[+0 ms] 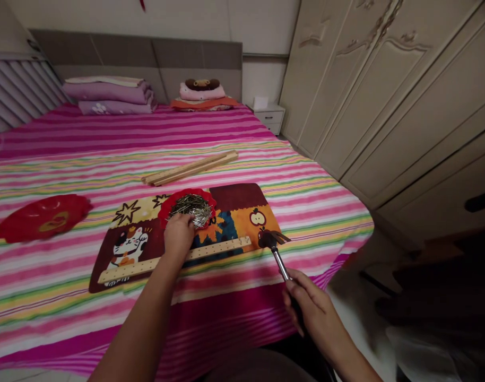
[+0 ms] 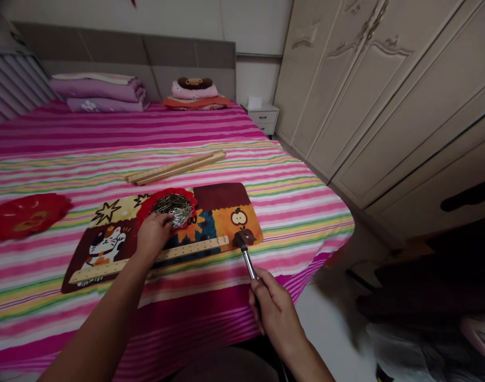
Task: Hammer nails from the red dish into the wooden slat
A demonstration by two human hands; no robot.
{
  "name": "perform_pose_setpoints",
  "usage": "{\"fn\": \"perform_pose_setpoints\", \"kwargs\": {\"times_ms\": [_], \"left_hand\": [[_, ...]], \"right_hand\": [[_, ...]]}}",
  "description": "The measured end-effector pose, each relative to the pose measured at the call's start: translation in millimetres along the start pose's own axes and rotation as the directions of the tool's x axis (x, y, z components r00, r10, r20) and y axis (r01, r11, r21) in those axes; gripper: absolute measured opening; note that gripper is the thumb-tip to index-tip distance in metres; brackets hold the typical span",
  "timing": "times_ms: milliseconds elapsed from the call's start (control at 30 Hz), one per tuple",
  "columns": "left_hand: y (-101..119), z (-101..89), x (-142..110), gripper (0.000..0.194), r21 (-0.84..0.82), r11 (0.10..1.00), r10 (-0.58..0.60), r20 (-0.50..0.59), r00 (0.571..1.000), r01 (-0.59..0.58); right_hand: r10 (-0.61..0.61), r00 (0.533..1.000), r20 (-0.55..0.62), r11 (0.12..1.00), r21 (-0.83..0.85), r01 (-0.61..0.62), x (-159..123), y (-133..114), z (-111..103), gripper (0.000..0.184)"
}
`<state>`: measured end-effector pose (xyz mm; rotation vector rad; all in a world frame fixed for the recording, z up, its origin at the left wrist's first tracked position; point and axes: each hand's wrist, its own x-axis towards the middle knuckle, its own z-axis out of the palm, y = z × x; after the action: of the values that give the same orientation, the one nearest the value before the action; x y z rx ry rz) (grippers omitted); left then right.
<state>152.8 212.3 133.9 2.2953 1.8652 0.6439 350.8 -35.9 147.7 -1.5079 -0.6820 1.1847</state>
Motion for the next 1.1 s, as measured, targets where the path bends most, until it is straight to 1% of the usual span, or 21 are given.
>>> {"fn": "perform_pose_setpoints", "kwargs": {"times_ms": [67, 133, 200, 267, 367, 433, 500, 567, 600, 633, 700, 767, 800, 833, 867, 967, 1033, 1100], "left_hand": [[-3, 2.2, 7, 0.028, 0.064, 0.998, 0.023, 0.025, 0.999, -0.024], [-4, 5.8, 10, 0.025, 0.091, 0.995, 0.036, 0.020, 0.999, -0.038], [-4, 8.4, 10, 0.023, 0.098, 0.994, 0.050, 0.018, 0.999, -0.051], [-6, 9.0, 9, 0.021, 0.071, 0.995, 0.067, 0.006, 0.998, -0.067], [-10, 6.8, 7, 0.020, 0.009, 0.997, 0.082, -0.038, 0.996, -0.082], [-12, 3.1, 6, 0.019, -0.052, 0.997, 0.060, -0.076, 0.995, -0.064], [-12, -2.1, 5, 0.017, -0.161, 0.987, 0.009, -0.105, 0.994, -0.026], [-9, -8.0, 2, 0.014, -0.315, 0.949, -0.071, -0.109, 0.991, 0.034], [-7, -10.7, 0, 0.014, -0.402, 0.913, -0.119, -0.090, 0.989, 0.073], [-4, -13.0, -3, 0.016, -0.500, 0.859, -0.167, -0.059, 0.984, 0.116], [2, -15.8, -12, 0.026, -0.692, 0.696, -0.230, 0.035, 0.973, 0.190], [8, -15.6, -24, 0.035, -0.810, 0.534, -0.228, 0.138, 0.964, 0.242], [12, -14.3, -30, 0.037, -0.832, 0.485, -0.212, 0.186, 0.959, 0.268], [16, -12.2, -37, 0.038, -0.836, 0.460, -0.196, 0.233, 0.953, 0.299], [19, -9.2, -44, 0.037, -0.827, 0.453, -0.181, 0.279, 0.943, 0.332], [29, 3.5, -62, 0.034, -0.784, 0.477, -0.135, 0.381, 0.915, 0.397], [35, 13.3, -70, 0.031, -0.778, 0.494, -0.112, 0.387, 0.915, 0.389], [39, 22.1, -74, 0.028, -0.776, 0.517, -0.105, 0.361, 0.927, 0.361]], "right_hand": [[0.014, 1.000, -0.012, 1.000, 0.011, -0.014, 2, 5, 0, 0.044], [0.027, 0.999, -0.020, 1.000, 0.013, -0.027, 3, 8, 1, 0.044], [0.033, 0.999, -0.024, 0.999, 0.010, -0.033, 4, 10, 2, 0.043], [0.034, 0.999, -0.017, 0.999, 0.004, -0.034, 4, 12, 2, 0.042], [0.025, 0.999, -0.023, 1.000, 0.002, -0.025, 5, 15, 2, 0.042], [0.025, 0.999, -0.031, 1.000, 0.005, -0.025, 5, 16, 2, 0.043], [0.032, 0.999, -0.030, 0.999, 0.008, -0.032, 5, 17, 2, 0.043], [0.038, 0.999, -0.037, 0.999, 0.018, -0.037, 4, 17, 3, 0.044], [0.037, 0.999, -0.040, 0.999, 0.026, -0.036, 3, 17, 3, 0.044], [0.034, 0.998, -0.044, 0.999, 0.033, -0.033, 3, 16, 4, 0.044], [0.033, 0.998, -0.044, 0.999, 0.039, -0.032, 1, 14, 5, 0.044], [0.035, 0.999, -0.036, 0.999, 0.037, -0.033, -2, 12, 5, 0.042], [0.037, 0.999, -0.036, 0.999, 0.038, -0.035, -3, 11, 5, 0.041], [0.038, 0.999, -0.036, 0.998, 0.042, -0.037, -4, 10, 5, 0.039], [0.038, 0.999, -0.035, 0.998, 0.047, -0.036, -5, 10, 4, 0.039], [0.032, 0.999, -0.036, 0.998, 0.050, -0.030, -6, 12, 3, 0.038], [0.031, 0.999, -0.040, 0.999, 0.044, -0.029, -6, 13, 3, 0.038], [0.038, 0.998, -0.042, 0.998, 0.042, -0.036, -6, 14, 4, 0.036]]}}
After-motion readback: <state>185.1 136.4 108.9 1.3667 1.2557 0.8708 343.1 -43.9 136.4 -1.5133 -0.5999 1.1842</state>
